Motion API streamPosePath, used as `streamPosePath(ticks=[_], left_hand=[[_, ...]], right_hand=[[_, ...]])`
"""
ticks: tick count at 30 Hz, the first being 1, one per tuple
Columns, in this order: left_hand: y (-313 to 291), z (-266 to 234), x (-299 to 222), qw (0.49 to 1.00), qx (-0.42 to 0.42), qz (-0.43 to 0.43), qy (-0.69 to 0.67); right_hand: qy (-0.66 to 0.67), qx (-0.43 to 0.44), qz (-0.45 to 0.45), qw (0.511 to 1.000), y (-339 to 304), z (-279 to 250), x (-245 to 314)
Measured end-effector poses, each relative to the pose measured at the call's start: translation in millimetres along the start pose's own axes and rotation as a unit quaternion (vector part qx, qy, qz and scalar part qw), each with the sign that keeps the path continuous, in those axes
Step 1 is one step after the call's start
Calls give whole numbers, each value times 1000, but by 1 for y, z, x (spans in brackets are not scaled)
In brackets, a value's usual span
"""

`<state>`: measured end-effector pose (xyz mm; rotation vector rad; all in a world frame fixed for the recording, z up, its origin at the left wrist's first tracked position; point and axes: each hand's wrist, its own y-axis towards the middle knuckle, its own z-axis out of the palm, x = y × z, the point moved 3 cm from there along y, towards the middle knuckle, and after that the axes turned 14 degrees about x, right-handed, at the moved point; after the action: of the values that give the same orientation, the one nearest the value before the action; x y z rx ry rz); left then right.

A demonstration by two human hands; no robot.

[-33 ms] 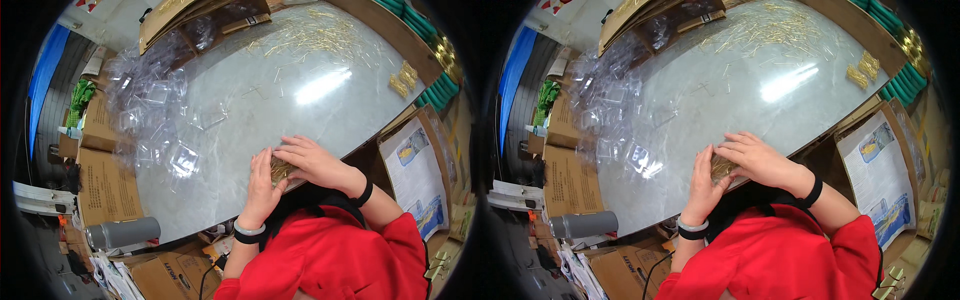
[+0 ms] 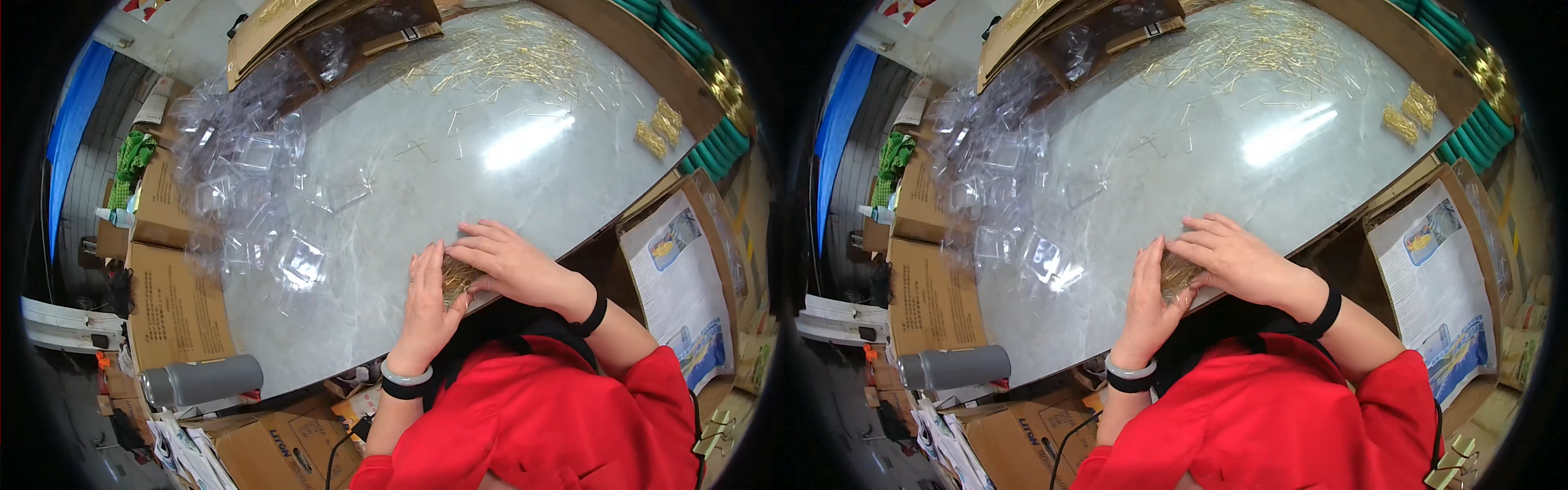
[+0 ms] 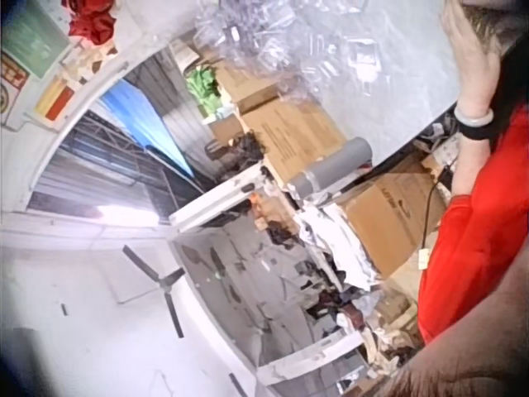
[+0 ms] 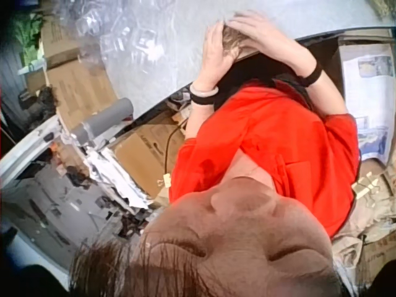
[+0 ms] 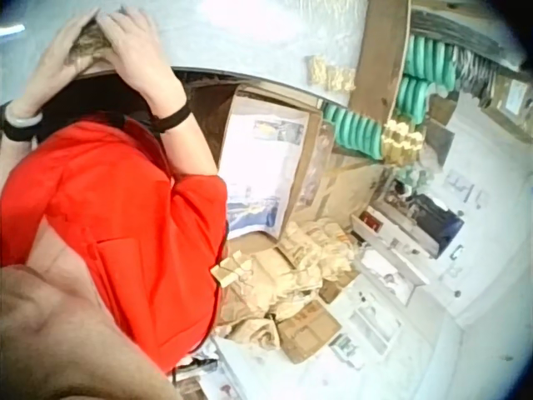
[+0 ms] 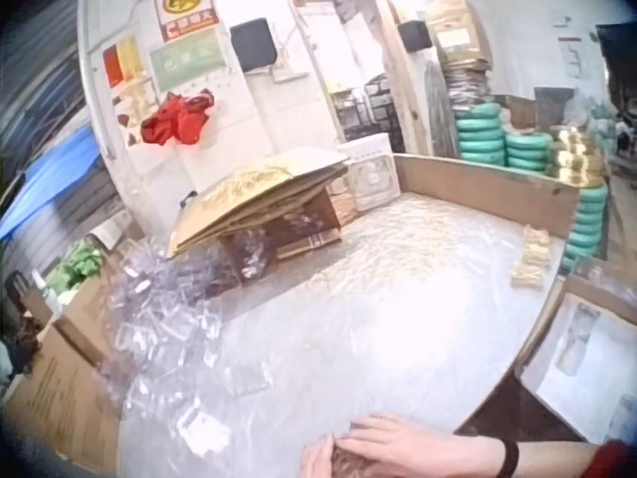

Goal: Packaging small gold-colored metal pins into plastic bags and trays at a workstation.

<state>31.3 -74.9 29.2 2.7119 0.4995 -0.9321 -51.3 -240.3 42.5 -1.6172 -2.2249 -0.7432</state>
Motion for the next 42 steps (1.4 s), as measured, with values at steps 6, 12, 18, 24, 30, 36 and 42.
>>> streamPosePath(ticks=[6, 12, 18, 24, 30, 36, 42], left_hand=[[-5, -8, -8, 999, 34, 9, 4], [-4, 9, -2, 997, -5, -4, 83], [-5, 9, -1, 995, -81, -19, 48], [-6, 6, -4, 996, -79, -24, 28], [-5, 4, -6, 990, -93, -29, 97], [-5, 7, -4, 989, -93, -46, 105], [-5, 10, -4, 988, -90, -43, 120]], right_hand=[[46, -1, 59, 997, 5, 7, -5], [222, -106, 45, 968, 4, 34, 25], [244, -86, 67, 964, 6, 16, 23], [59, -65, 82, 993, 3, 13, 12], [8, -108, 60, 992, 9, 4, 3], [84, -87, 110, 986, 4, 8, 15], [180, -160, 98, 966, 7, 15, 22]])
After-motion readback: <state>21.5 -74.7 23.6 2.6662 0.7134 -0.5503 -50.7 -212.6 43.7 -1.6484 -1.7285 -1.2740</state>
